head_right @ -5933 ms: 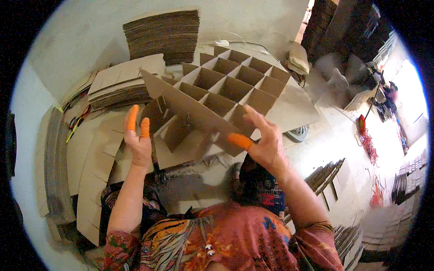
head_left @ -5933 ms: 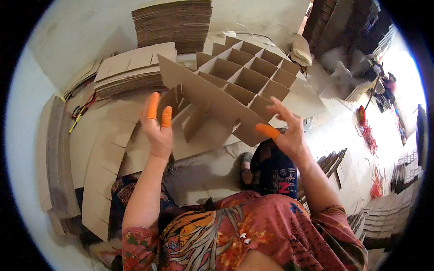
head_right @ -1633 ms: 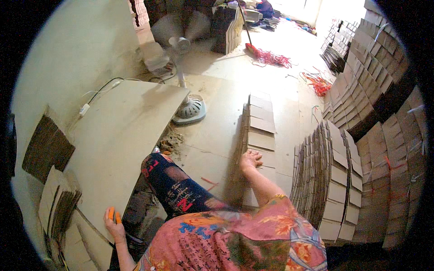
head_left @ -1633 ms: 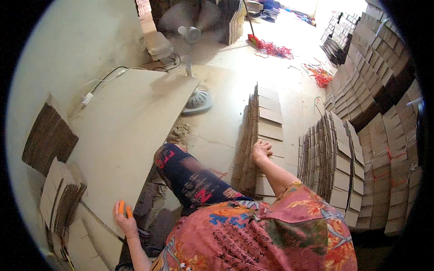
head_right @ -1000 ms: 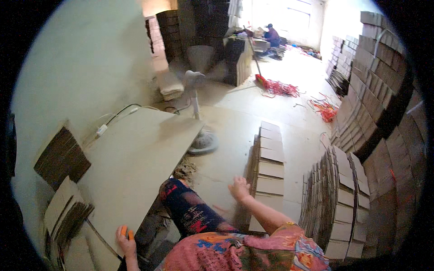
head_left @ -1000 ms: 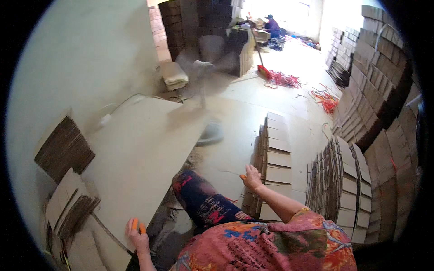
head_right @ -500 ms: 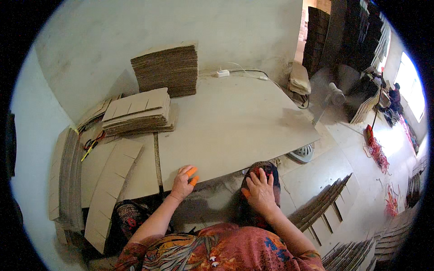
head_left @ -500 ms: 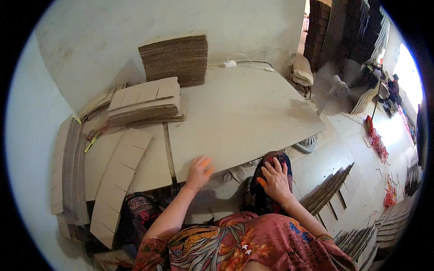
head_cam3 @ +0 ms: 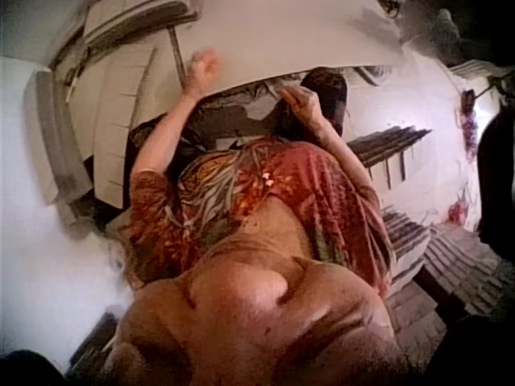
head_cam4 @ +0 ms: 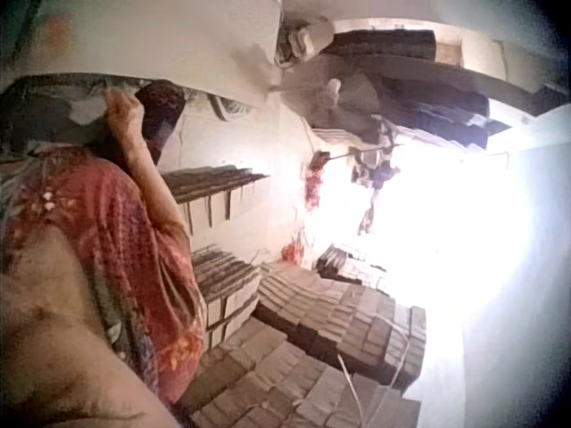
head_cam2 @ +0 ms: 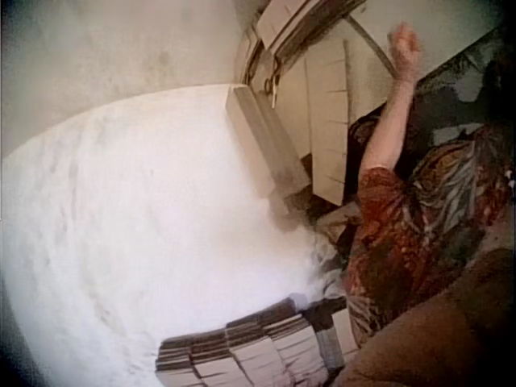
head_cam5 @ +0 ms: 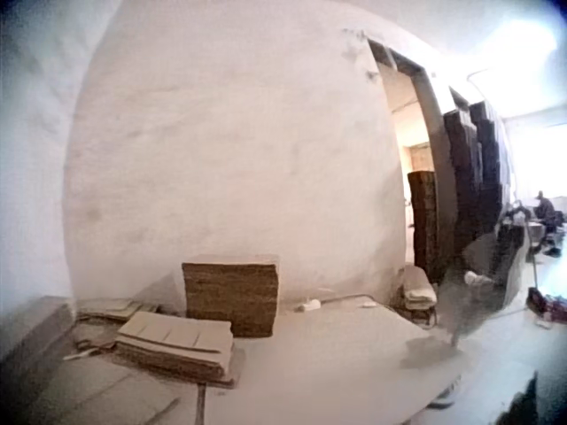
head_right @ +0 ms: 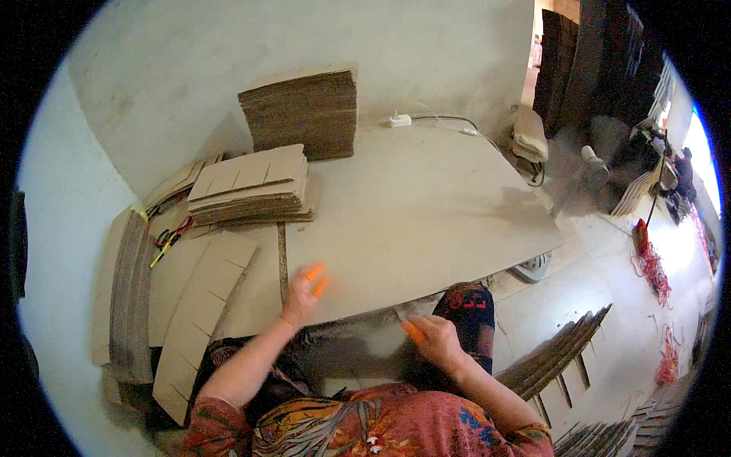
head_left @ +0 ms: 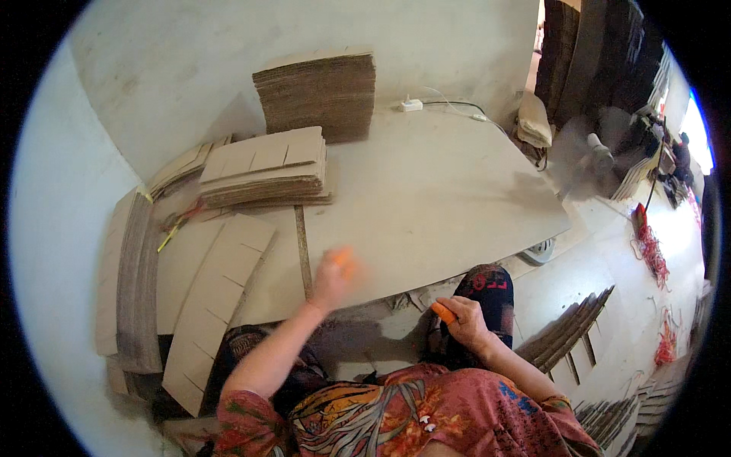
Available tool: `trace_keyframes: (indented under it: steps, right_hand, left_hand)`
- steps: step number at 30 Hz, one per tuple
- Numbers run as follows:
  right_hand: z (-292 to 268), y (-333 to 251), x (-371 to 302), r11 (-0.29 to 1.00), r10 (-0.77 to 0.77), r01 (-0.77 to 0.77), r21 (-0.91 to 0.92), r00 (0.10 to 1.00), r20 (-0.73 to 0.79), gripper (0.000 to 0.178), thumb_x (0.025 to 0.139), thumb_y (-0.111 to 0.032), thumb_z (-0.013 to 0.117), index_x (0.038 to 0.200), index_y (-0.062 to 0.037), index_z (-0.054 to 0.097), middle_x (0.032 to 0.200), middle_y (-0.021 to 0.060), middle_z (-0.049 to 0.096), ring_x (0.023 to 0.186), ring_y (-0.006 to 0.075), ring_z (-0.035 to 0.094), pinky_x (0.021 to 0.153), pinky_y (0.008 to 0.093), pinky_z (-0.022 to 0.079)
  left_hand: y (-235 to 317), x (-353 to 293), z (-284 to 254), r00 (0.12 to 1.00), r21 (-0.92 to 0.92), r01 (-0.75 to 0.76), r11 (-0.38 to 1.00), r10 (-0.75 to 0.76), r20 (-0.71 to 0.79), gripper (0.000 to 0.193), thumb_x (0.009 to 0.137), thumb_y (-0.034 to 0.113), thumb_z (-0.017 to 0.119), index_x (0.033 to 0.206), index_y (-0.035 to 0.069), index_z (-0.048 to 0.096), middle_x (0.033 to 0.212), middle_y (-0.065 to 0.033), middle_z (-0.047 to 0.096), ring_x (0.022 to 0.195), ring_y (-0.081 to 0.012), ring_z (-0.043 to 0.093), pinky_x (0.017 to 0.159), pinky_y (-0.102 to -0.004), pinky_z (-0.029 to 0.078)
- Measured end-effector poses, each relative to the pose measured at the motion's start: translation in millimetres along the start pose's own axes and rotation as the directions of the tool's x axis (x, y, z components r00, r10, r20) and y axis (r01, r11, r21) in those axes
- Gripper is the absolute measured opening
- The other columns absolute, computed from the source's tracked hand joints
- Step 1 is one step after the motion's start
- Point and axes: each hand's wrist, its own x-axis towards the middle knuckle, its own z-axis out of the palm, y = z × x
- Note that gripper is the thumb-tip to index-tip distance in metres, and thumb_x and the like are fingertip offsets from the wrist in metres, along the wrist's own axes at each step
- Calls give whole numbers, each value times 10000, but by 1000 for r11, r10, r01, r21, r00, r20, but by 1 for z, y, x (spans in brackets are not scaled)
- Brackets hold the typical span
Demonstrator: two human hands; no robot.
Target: The person assembles a cardboard egg-crate divider by inserting smaller pre-cut cardboard pieces into slots on a larger base. The person repeats this process with multiple units, stacking the completed dividers on the floor.
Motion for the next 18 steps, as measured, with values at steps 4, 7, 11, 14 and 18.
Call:
trace_keyframes:
  steps: [4, 7, 11, 14, 18]
  right_hand:
    - [12, 3, 5, 998, -23, 20, 63, 999, 43, 133, 787, -117, 652, 887, -30, 643, 762, 158, 627, 683, 334, 611, 570, 381, 495]
    - [12, 1, 10, 995, 22, -27, 96, 998, 60, 132, 797, -118, 639, 899, -35, 646, 766, 162, 628, 689, 334, 613, 578, 383, 498]
    - [10, 13, 5, 986, 94, -99, 135, 995, 44, 145, 810, -131, 624, 922, -42, 647, 788, 164, 628, 699, 336, 613, 590, 382, 499]
    - [14, 14, 5, 991, 35, -38, 131, 999, 22, 126, 811, -147, 624, 893, -54, 648, 750, 150, 615, 669, 329, 601, 562, 381, 484]
    - [18, 18, 7, 995, 56, -59, 76, 998, 38, 209, 854, -294, 592, 856, -94, 653, 688, 147, 602, 602, 332, 583, 499, 408, 450]
  left_hand:
    - [-43, 78, -61, 988, 162, -17, 987, 41, -146, 359, 851, 123, 552, 1181, -12, 511, 1250, -190, 488, 1144, -347, 459, 973, -407, 378]
    - [-79, 140, -97, 994, 438, 55, 897, -6, -113, 430, 856, 99, 523, 1272, 30, 442, 1352, -173, 398, 1215, -350, 388, 1022, -416, 336]
    - [-71, 203, -114, 968, 633, 124, 764, -233, 92, 521, 843, 59, 502, 1344, 51, 360, 1394, -164, 350, 1268, -352, 328, 1063, -397, 289]
    - [-112, 223, -119, 925, 489, 141, 861, -291, 244, 597, 804, 10, 513, 1366, 45, 313, 1386, -182, 360, 1260, -321, 367, 1032, -384, 321]
    - [-108, 227, -121, 896, 505, 221, 834, -378, 232, 244, 871, 85, 425, 1095, 6, 483, 1048, -221, 555, 966, -364, 541, 808, -442, 426]
